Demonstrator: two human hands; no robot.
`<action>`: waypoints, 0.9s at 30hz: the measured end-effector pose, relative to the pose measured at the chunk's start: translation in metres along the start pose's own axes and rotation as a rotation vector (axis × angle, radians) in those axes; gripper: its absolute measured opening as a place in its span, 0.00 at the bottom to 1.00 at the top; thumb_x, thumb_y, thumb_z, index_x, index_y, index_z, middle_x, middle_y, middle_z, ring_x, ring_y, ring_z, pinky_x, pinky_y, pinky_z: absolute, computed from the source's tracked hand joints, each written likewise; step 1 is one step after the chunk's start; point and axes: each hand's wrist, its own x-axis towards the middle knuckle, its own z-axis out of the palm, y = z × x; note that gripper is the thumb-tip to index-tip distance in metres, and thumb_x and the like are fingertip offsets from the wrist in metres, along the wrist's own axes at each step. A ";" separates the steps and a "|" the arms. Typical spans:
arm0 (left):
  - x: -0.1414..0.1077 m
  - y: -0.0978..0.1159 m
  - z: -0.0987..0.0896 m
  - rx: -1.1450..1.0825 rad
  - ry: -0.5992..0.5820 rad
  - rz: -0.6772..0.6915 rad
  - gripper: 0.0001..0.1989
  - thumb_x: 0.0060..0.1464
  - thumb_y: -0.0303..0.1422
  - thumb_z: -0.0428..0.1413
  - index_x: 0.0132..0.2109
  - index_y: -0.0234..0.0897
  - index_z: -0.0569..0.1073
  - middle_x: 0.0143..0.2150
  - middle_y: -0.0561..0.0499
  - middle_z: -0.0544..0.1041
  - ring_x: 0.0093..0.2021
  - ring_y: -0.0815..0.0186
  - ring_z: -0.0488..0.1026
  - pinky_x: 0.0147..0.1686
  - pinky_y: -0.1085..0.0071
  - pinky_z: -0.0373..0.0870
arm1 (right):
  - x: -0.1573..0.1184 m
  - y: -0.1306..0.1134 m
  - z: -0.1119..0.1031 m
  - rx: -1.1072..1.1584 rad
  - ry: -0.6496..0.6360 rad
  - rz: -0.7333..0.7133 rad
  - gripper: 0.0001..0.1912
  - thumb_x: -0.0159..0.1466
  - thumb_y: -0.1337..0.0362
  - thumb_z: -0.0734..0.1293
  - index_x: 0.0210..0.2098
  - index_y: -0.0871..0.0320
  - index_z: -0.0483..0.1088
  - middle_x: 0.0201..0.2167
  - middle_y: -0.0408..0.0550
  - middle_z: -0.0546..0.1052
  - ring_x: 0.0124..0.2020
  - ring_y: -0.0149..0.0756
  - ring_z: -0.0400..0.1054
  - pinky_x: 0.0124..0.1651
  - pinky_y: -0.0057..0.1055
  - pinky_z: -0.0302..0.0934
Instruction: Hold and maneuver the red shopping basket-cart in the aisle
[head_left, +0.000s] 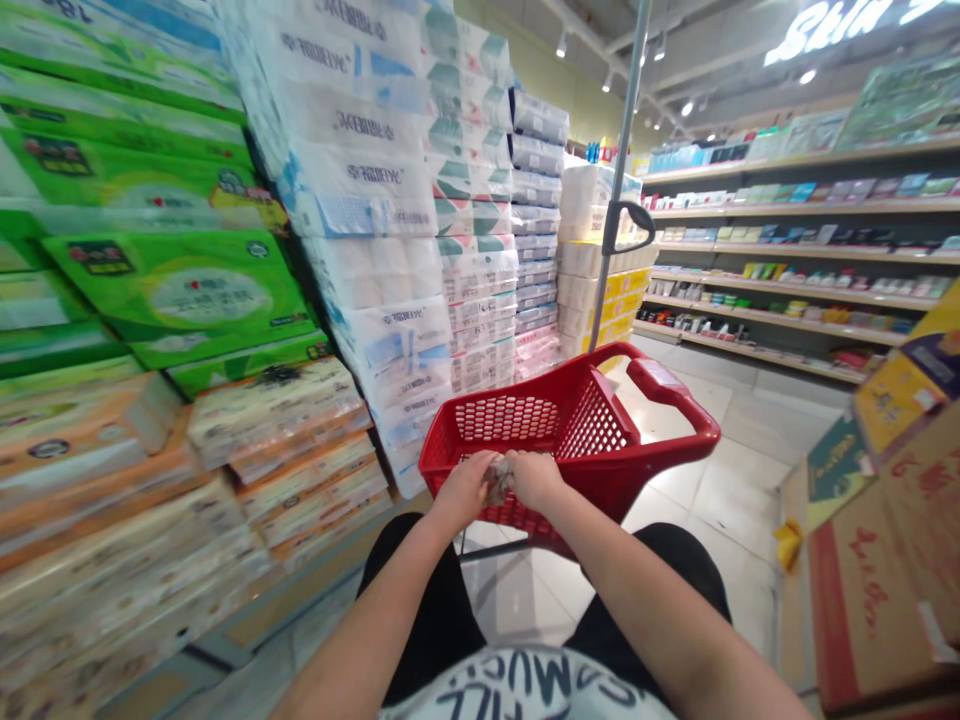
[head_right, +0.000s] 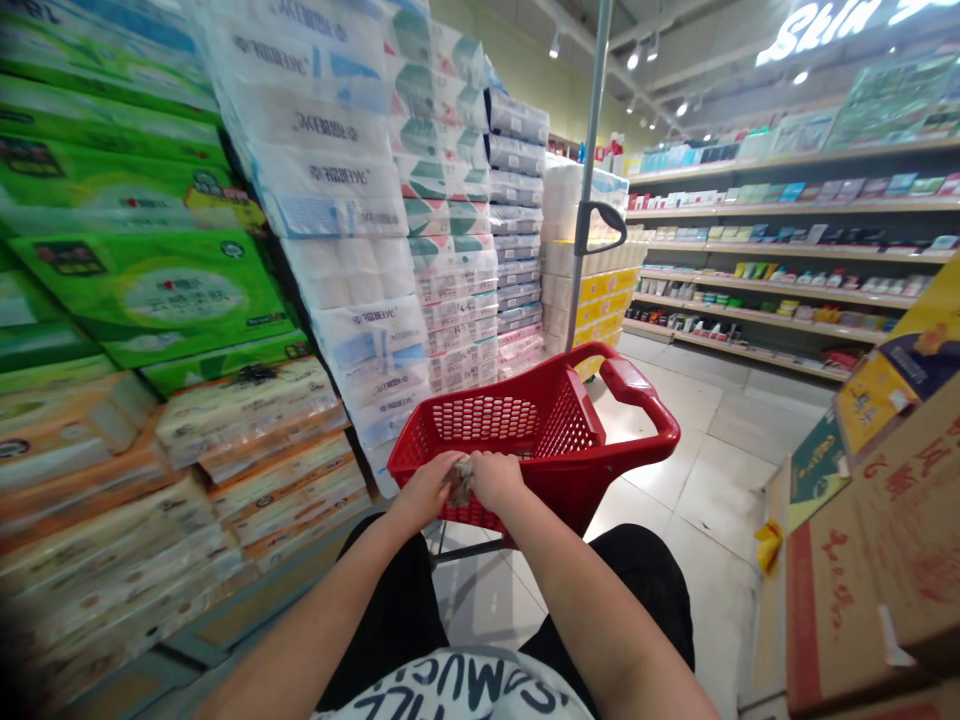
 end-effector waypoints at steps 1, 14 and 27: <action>-0.001 -0.001 0.003 0.034 0.003 -0.020 0.25 0.54 0.24 0.50 0.59 0.38 0.63 0.59 0.43 0.69 0.59 0.60 0.66 0.60 0.57 0.63 | -0.001 0.002 -0.002 0.002 0.000 -0.007 0.11 0.64 0.61 0.62 0.44 0.56 0.69 0.42 0.51 0.77 0.41 0.42 0.72 0.42 0.36 0.59; -0.007 -0.009 0.028 0.191 0.131 0.059 0.15 0.62 0.33 0.46 0.53 0.36 0.69 0.51 0.44 0.74 0.55 0.59 0.68 0.60 0.54 0.61 | -0.049 0.060 0.006 -0.047 0.359 -0.164 0.22 0.61 0.70 0.63 0.55 0.55 0.66 0.56 0.51 0.69 0.56 0.46 0.58 0.59 0.42 0.51; -0.048 0.096 -0.076 -0.140 0.487 0.236 0.26 0.63 0.38 0.46 0.66 0.42 0.55 0.64 0.44 0.64 0.64 0.58 0.60 0.63 0.53 0.60 | -0.041 0.045 -0.024 0.526 0.664 -0.176 0.09 0.56 0.74 0.61 0.27 0.56 0.69 0.29 0.46 0.72 0.36 0.37 0.63 0.42 0.34 0.60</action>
